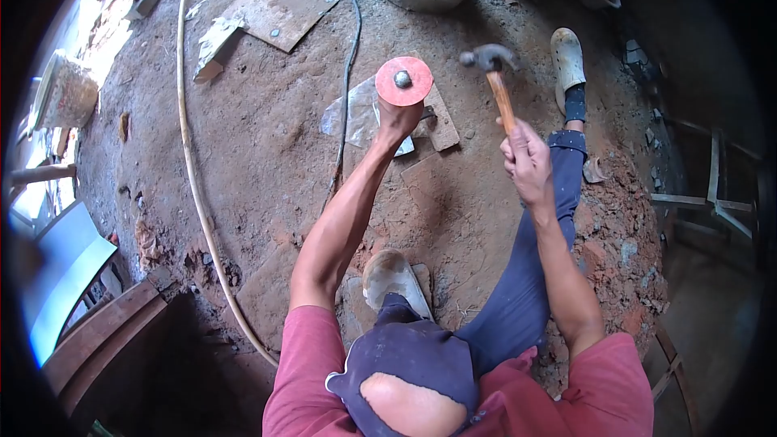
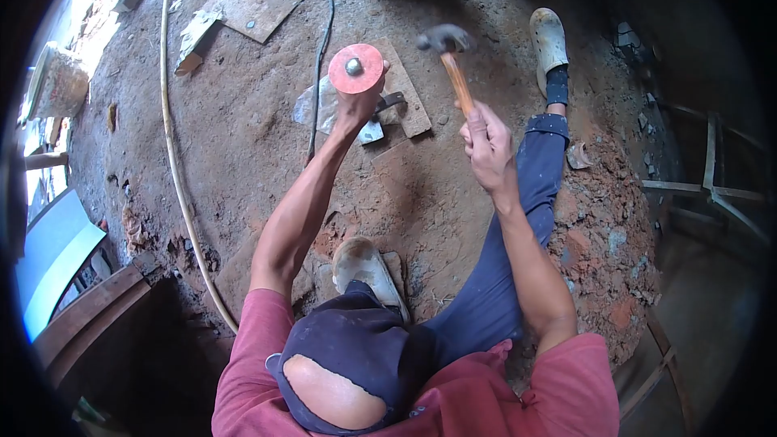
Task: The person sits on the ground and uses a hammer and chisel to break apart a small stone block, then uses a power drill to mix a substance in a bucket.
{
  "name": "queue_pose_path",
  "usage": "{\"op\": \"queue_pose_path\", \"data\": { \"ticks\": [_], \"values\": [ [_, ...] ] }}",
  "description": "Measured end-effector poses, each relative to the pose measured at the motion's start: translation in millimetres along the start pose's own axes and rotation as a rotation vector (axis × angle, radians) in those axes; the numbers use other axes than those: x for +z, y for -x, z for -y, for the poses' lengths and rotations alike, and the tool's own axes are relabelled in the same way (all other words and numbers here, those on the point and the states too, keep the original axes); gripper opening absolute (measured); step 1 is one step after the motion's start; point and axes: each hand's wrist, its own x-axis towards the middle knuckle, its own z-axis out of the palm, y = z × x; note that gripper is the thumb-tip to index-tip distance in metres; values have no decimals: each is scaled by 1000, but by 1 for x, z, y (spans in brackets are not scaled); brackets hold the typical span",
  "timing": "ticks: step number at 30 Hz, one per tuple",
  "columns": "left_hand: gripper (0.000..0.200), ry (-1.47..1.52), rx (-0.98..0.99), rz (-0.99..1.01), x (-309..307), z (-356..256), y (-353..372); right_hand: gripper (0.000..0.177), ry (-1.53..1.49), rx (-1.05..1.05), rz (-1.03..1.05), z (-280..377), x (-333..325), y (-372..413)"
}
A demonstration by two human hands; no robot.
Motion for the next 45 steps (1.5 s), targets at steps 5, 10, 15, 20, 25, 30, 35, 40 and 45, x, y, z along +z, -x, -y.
{"op": "queue_pose_path", "data": {
  "ticks": [5,10,15,20,25,30,35,40,45],
  "values": [
    [19,6,17,35,1,-5,1,35,282,-297,43,81,26,11],
    [8,13,195,-9,-2,-29,-8,39,548,-455,175,63,31,0],
    [19,-16,28,71,-1,-12,-1,38,297,-366,122,98,29,16],
    [17,22,69,46,-2,-24,-6,38,463,-489,102,74,33,4],
    [13,3,50,101,-3,-9,-2,35,391,-423,130,122,39,19],
    [9,65,52,80,-6,-35,-5,35,567,-434,134,58,33,-4],
    [7,67,58,73,-2,-10,-1,38,284,-512,32,125,42,17],
    [8,106,154,78,-1,-15,-11,34,582,-346,205,84,42,3],
    [14,17,98,190,-3,-4,-2,33,465,-328,134,97,36,11]
  ]
}}
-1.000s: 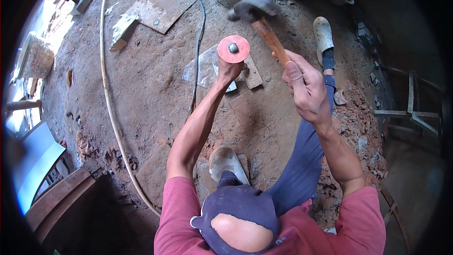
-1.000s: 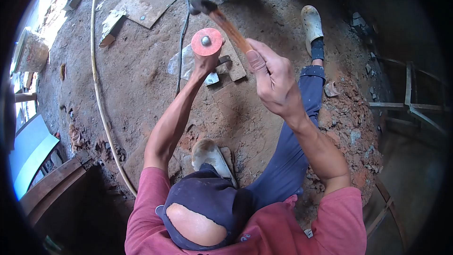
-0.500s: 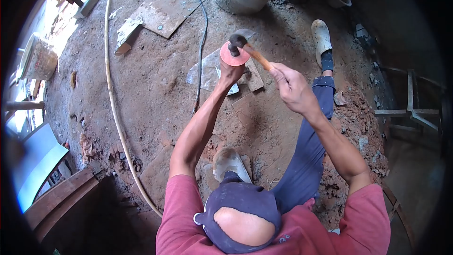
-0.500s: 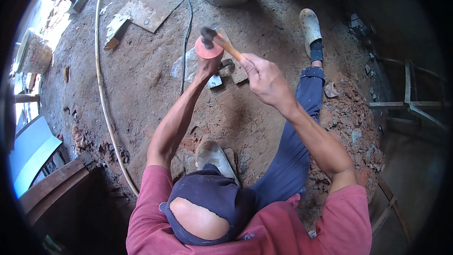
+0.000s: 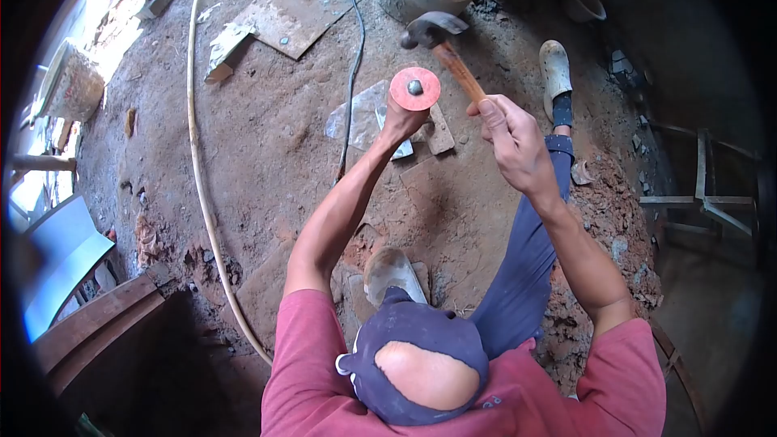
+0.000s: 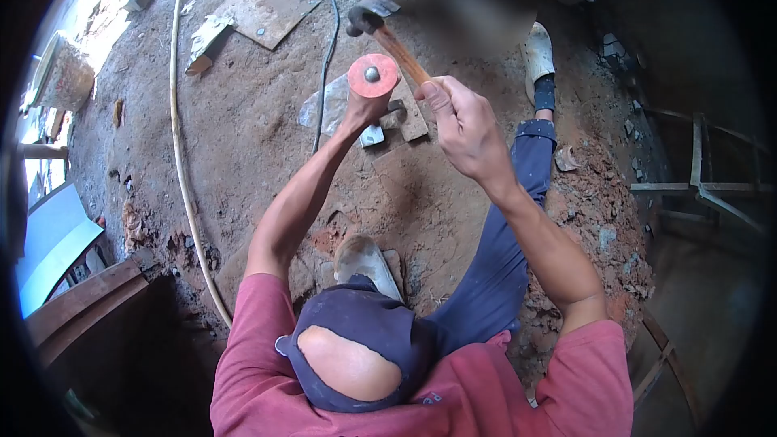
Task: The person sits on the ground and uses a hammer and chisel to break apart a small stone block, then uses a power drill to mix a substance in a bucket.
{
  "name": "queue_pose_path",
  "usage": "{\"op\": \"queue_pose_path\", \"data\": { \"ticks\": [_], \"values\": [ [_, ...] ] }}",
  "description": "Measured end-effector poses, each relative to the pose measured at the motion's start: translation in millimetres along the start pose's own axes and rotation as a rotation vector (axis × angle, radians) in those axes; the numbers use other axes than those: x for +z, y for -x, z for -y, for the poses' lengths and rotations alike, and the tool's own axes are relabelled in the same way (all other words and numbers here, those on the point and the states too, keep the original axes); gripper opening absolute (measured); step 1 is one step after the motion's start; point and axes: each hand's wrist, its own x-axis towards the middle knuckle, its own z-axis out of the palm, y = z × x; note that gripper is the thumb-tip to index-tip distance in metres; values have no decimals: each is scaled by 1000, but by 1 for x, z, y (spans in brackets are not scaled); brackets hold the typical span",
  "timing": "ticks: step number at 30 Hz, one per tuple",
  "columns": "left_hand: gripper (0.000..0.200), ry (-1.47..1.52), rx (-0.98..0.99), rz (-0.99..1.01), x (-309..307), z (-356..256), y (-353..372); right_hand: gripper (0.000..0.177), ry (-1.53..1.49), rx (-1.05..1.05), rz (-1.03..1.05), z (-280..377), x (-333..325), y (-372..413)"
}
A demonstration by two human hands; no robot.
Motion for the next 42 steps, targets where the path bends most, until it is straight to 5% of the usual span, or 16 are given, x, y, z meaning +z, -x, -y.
{"op": "queue_pose_path", "data": {
  "ticks": [8,10,13,15,16,17,19,22,25,32,36,40,41,42],
  "values": [
    [20,64,-47,26,-7,-21,-2,35,67,47,36,-12,6,9],
    [8,51,40,-41,-1,-10,0,34,-66,88,51,11,-4,3],
    [11,31,-40,22,-3,-5,0,42,-385,-225,-246,86,-23,-3],
    [14,14,-78,65,-4,-6,2,46,-583,-530,-324,80,-27,-7],
    [16,28,-24,17,-2,-6,2,47,-663,-512,-455,70,-4,-5],
    [19,41,30,-31,-2,-6,0,43,-191,-615,-394,19,2,-4],
    [22,132,-27,-14,-2,-9,-3,34,446,-56,71,-26,8,5],
    [18,29,150,-124,5,6,-4,39,366,-124,-29,-16,2,-5],
    [18,-26,33,18,0,7,0,40,165,-86,-107,21,5,2],
    [12,94,13,-27,0,-1,-4,45,177,88,95,-7,2,0],
    [13,25,66,-49,0,4,-1,52,-303,-365,-289,99,-34,-16],
    [16,41,26,19,-1,9,-4,48,-472,-672,-480,44,-1,-18],
    [17,66,50,-21,2,8,-2,43,344,-527,-314,-7,4,-6],
    [21,169,8,-6,-1,-5,-6,41,492,-182,75,-39,11,1]
  ]
}}
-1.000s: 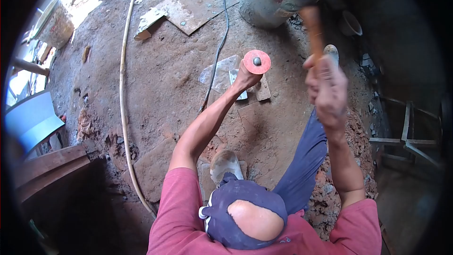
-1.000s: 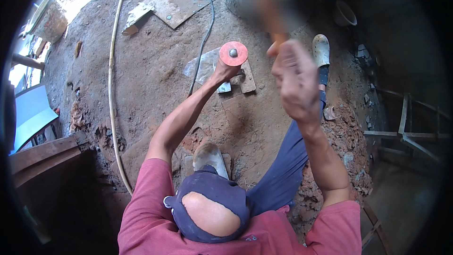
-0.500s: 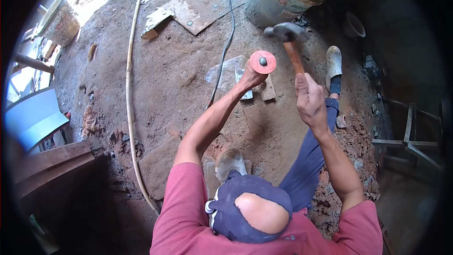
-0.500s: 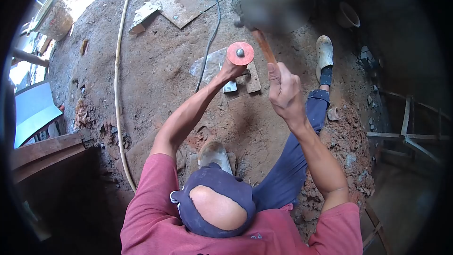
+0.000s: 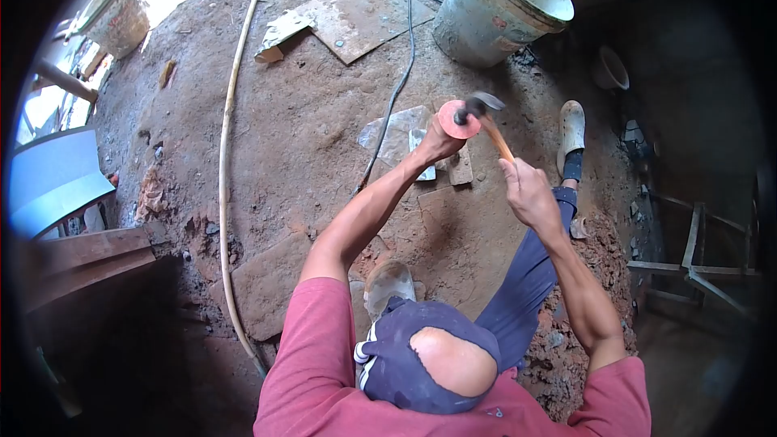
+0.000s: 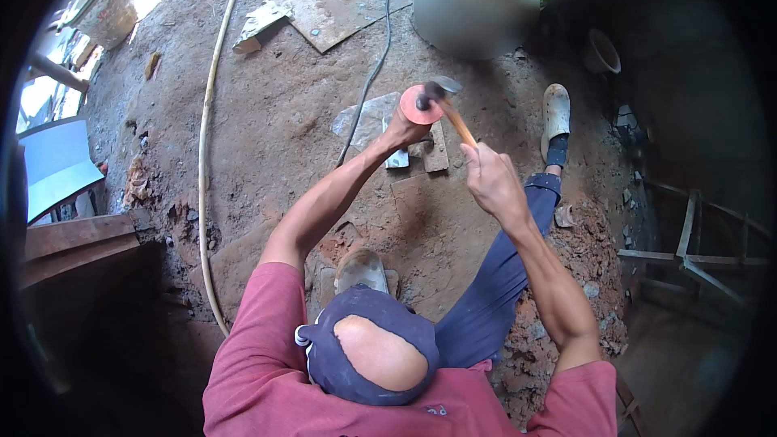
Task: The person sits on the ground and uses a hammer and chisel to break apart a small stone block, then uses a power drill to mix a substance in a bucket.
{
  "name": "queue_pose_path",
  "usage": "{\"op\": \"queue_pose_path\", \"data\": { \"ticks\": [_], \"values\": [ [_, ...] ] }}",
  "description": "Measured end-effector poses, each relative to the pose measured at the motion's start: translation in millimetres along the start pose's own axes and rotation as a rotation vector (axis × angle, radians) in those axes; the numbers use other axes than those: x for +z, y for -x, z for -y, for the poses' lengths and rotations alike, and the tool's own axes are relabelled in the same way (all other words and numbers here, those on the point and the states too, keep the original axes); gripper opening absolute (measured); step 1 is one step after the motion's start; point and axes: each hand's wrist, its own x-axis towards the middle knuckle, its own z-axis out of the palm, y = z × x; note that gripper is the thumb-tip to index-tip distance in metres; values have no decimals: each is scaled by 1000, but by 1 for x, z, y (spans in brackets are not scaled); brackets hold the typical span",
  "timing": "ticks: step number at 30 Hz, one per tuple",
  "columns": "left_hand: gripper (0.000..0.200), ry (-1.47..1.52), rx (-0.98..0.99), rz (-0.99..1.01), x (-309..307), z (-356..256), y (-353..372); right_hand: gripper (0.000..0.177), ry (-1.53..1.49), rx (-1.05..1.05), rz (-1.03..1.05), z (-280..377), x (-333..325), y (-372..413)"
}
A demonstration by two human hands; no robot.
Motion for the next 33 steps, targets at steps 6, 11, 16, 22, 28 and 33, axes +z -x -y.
{"op": "queue_pose_path", "data": {
  "ticks": [6,11,16,22,28,33],
  "values": [
    [18,-129,36,26,-3,15,1,51,-571,-52,-396,89,-102,-45],
    [16,-93,69,19,-4,9,2,44,-740,-397,-869,58,-44,-33],
    [16,-55,93,16,-10,11,-12,46,-188,250,-105,37,-41,-10],
    [19,-148,27,57,-4,12,4,54,-1011,-303,-691,128,-143,-44],
    [17,94,229,-32,-1,3,-1,42,-76,191,24,28,-11,-5],
    [17,-43,56,35,-3,14,2,54,-803,-77,-502,118,-135,-56]
  ]
}}
